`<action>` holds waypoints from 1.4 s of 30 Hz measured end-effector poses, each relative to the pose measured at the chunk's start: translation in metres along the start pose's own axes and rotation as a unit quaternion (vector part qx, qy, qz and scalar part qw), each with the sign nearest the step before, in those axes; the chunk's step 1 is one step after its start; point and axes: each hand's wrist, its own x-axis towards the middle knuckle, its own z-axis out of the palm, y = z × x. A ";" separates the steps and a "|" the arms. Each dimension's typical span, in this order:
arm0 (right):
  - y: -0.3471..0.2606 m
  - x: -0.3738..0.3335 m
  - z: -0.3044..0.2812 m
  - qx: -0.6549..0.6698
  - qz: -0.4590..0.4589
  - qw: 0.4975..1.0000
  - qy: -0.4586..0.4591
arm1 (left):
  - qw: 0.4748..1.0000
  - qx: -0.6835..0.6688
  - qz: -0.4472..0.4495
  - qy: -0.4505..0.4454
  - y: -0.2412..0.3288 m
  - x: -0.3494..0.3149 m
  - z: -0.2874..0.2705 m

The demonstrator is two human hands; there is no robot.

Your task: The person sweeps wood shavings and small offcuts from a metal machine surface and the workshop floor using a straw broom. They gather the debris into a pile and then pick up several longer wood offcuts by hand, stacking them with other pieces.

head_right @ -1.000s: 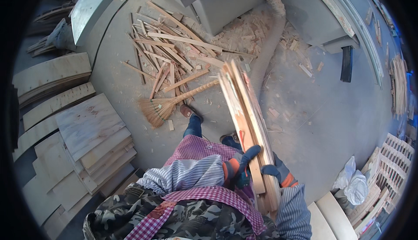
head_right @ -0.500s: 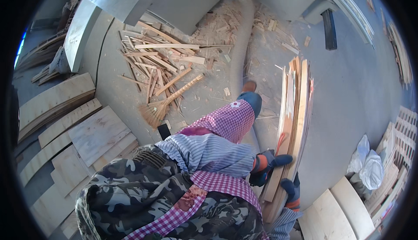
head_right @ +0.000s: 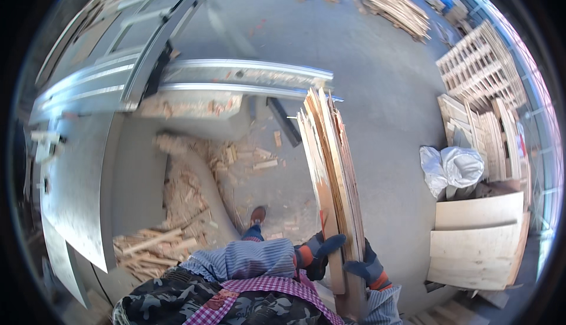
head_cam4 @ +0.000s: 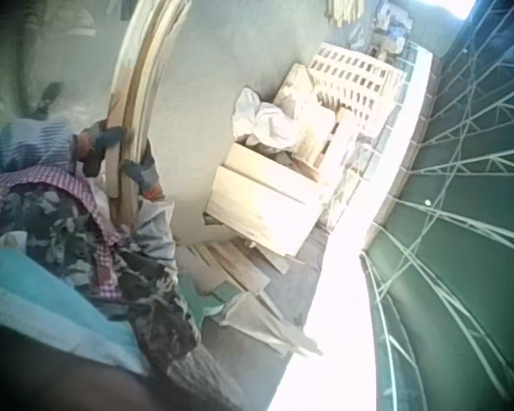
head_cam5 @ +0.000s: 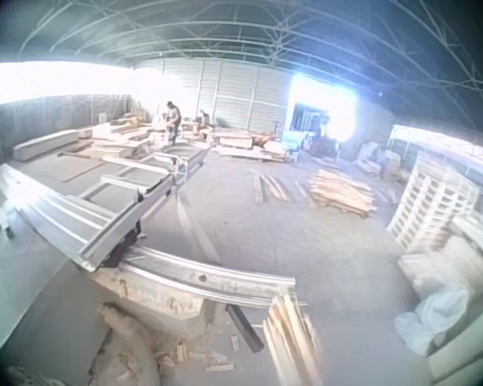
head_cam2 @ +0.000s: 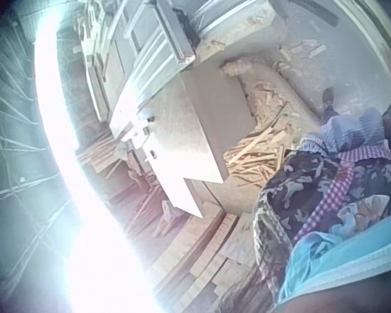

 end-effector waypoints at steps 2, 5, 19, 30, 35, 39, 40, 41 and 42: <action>-0.027 0.008 -0.015 -0.020 -0.037 0.998 0.046 | 0.997 0.072 -0.019 -0.009 0.024 0.033 0.016; -0.052 0.019 -0.031 -0.024 -0.069 0.995 0.074 | 0.992 0.079 -0.040 -0.092 0.049 0.063 0.027; -0.102 0.149 -0.238 -0.077 -0.097 0.987 0.107 | 0.990 0.110 -0.044 -0.075 0.075 0.311 0.063; -0.212 0.272 -0.437 -0.031 -0.129 0.991 0.001 | 0.976 0.212 0.052 0.021 0.140 0.515 0.150; -0.273 0.338 -0.508 -0.038 -0.113 0.992 0.042 | 0.979 0.197 0.053 0.004 0.185 0.623 0.190; -0.327 0.379 -0.564 -0.063 -0.099 0.992 0.052 | 0.980 0.201 -0.009 -0.003 0.220 0.705 0.213; -0.339 0.388 -0.577 -0.056 -0.117 0.989 0.072 | 0.979 0.202 -0.020 -0.012 0.229 0.726 0.218; -0.349 0.397 -0.589 -0.071 -0.111 0.988 0.076 | 0.978 0.206 -0.031 -0.020 0.237 0.745 0.223; -0.358 0.405 -0.600 -0.082 -0.121 0.985 0.092 | 0.976 0.212 -0.040 -0.029 0.246 0.765 0.227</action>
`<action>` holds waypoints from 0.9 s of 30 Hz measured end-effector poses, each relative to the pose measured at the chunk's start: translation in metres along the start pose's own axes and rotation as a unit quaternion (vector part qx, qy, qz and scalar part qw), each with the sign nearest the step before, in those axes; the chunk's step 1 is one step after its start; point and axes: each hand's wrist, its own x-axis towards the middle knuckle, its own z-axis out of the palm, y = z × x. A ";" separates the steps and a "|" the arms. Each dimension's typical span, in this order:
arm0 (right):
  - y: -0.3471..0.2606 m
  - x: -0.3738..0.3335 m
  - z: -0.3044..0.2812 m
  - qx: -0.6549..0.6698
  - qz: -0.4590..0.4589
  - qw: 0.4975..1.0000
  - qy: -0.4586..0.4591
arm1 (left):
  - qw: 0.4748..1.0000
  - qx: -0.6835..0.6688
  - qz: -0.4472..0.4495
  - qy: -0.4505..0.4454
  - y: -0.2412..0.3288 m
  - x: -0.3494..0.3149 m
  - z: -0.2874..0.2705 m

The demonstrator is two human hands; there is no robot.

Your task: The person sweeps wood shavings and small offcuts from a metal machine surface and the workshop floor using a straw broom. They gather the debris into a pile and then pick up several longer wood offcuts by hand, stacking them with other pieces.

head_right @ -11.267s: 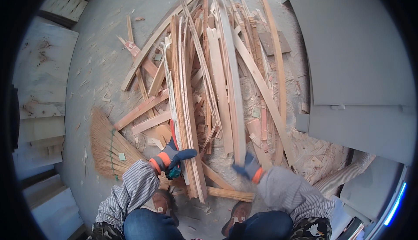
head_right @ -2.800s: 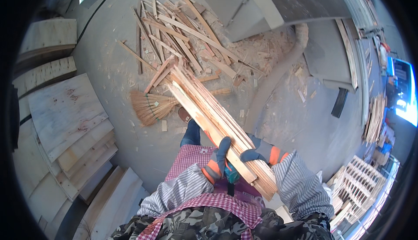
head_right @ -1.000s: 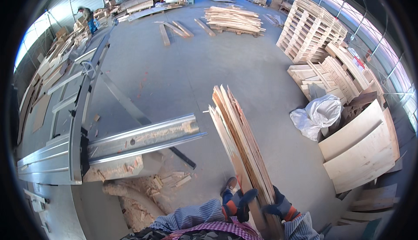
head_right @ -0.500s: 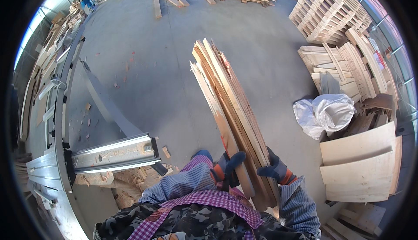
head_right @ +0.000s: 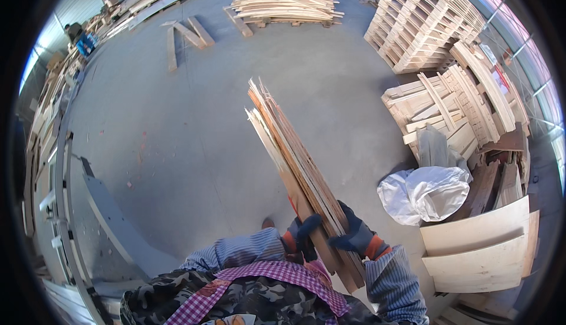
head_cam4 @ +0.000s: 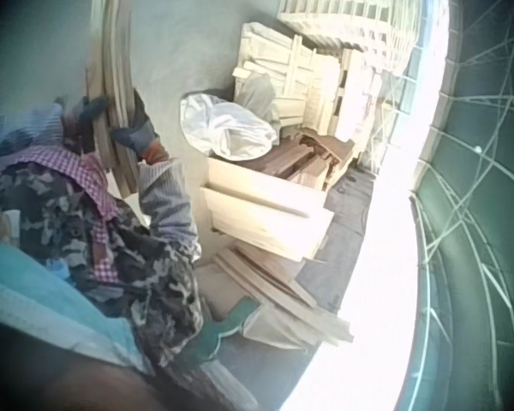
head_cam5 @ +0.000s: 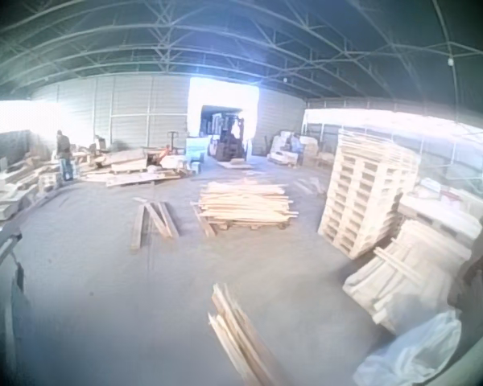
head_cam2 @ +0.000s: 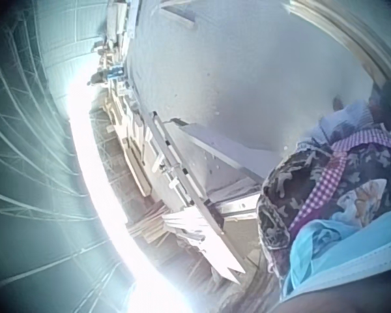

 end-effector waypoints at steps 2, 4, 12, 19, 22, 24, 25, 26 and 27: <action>-0.004 0.025 -0.023 -0.052 -0.010 0.998 0.021 | 0.993 -0.078 0.050 -0.071 0.012 0.039 0.000; -0.005 0.055 -0.050 -0.037 -0.009 0.999 0.031 | 0.998 -0.023 0.056 -0.032 0.026 0.084 -0.005; -0.029 0.231 -0.197 0.018 -0.007 1.000 -0.014 | 0.996 -0.085 0.001 -0.029 0.124 0.271 0.001; -0.093 0.409 -0.307 -0.008 0.006 0.990 -0.141 | 0.983 -0.094 -0.001 0.156 0.247 0.401 0.019; -0.109 0.488 -0.338 -0.035 0.020 0.986 -0.164 | 0.978 -0.047 -0.023 0.202 0.301 0.449 0.011; -0.119 0.536 -0.360 -0.043 0.023 0.983 -0.176 | 0.975 0.009 -0.055 0.215 0.335 0.486 0.005; -0.127 0.558 -0.373 -0.046 0.026 0.983 -0.174 | 0.974 0.048 -0.048 0.218 0.353 0.508 0.004; -0.135 0.579 -0.388 -0.053 0.030 0.985 -0.158 | 0.975 0.078 -0.029 0.208 0.376 0.537 0.003; -0.145 0.598 -0.402 -0.063 0.021 0.988 -0.141 | 0.981 0.061 -0.044 0.176 0.397 0.565 0.002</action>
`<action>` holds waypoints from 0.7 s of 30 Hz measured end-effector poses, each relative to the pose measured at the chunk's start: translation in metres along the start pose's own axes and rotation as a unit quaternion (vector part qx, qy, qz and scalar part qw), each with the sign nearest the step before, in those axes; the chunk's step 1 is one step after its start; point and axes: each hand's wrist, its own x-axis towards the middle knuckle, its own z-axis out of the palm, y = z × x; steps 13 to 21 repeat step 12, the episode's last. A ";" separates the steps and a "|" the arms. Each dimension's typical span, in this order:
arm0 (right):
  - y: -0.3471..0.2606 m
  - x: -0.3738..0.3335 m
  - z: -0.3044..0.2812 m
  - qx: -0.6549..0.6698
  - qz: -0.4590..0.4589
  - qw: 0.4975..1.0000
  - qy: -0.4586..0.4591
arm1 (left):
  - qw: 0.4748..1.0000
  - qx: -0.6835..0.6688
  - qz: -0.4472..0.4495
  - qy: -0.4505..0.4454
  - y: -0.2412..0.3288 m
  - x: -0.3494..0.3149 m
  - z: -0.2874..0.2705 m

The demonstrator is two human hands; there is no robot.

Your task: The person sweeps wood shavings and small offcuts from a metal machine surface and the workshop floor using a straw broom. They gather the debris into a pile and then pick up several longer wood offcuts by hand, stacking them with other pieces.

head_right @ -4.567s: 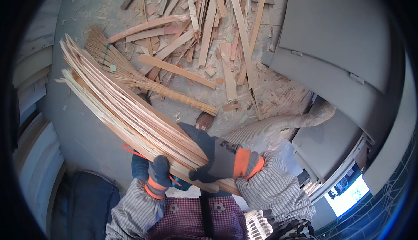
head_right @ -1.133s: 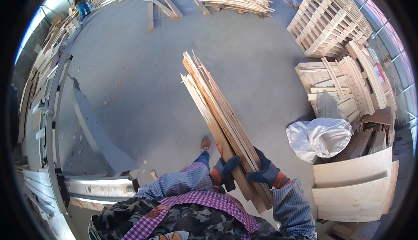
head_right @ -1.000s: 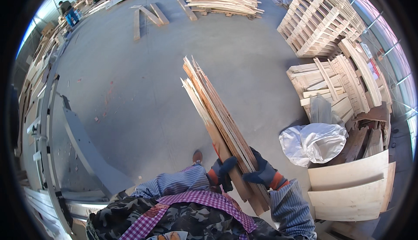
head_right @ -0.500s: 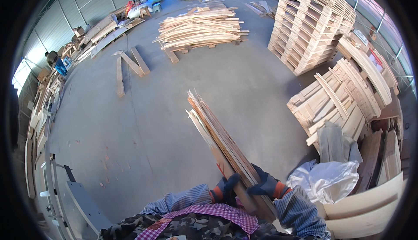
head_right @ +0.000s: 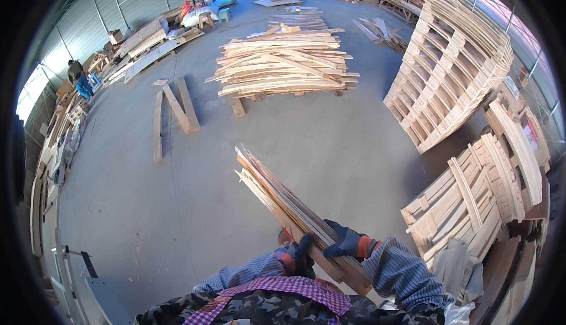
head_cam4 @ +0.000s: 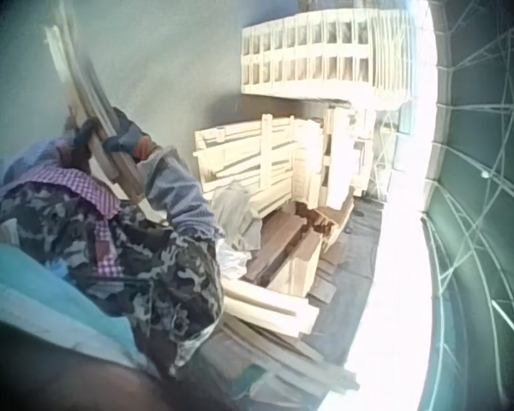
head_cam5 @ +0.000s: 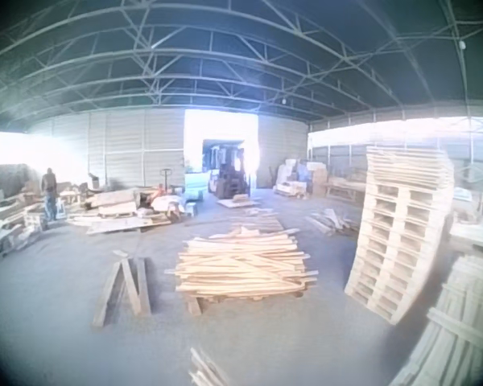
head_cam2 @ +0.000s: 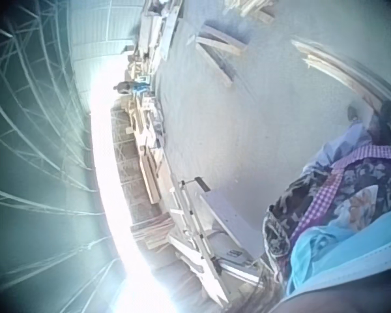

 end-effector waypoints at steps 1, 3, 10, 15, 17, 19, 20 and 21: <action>-0.008 0.011 -0.019 -0.007 0.005 1.000 0.020 | 0.999 -0.031 -0.016 -0.037 0.020 0.023 0.005; -0.025 0.029 -0.053 -0.011 0.022 0.998 0.055 | 0.996 -0.014 -0.065 -0.053 0.048 0.054 0.011; -0.061 0.119 -0.168 0.036 -0.013 0.996 0.087 | 0.978 0.005 0.180 -0.109 0.148 0.193 0.034; -0.068 0.158 -0.207 0.065 -0.004 0.996 0.067 | 0.981 -0.032 0.167 -0.096 0.170 0.232 0.030; -0.068 0.158 -0.207 0.065 -0.004 0.996 0.067 | 0.981 -0.032 0.167 -0.096 0.170 0.232 0.030; -0.068 0.158 -0.207 0.065 -0.004 0.996 0.067 | 0.981 -0.032 0.167 -0.096 0.170 0.232 0.030; -0.068 0.158 -0.207 0.065 -0.004 0.996 0.067 | 0.981 -0.032 0.167 -0.096 0.170 0.232 0.030; -0.068 0.158 -0.207 0.065 -0.004 0.996 0.067 | 0.981 -0.032 0.167 -0.096 0.170 0.232 0.030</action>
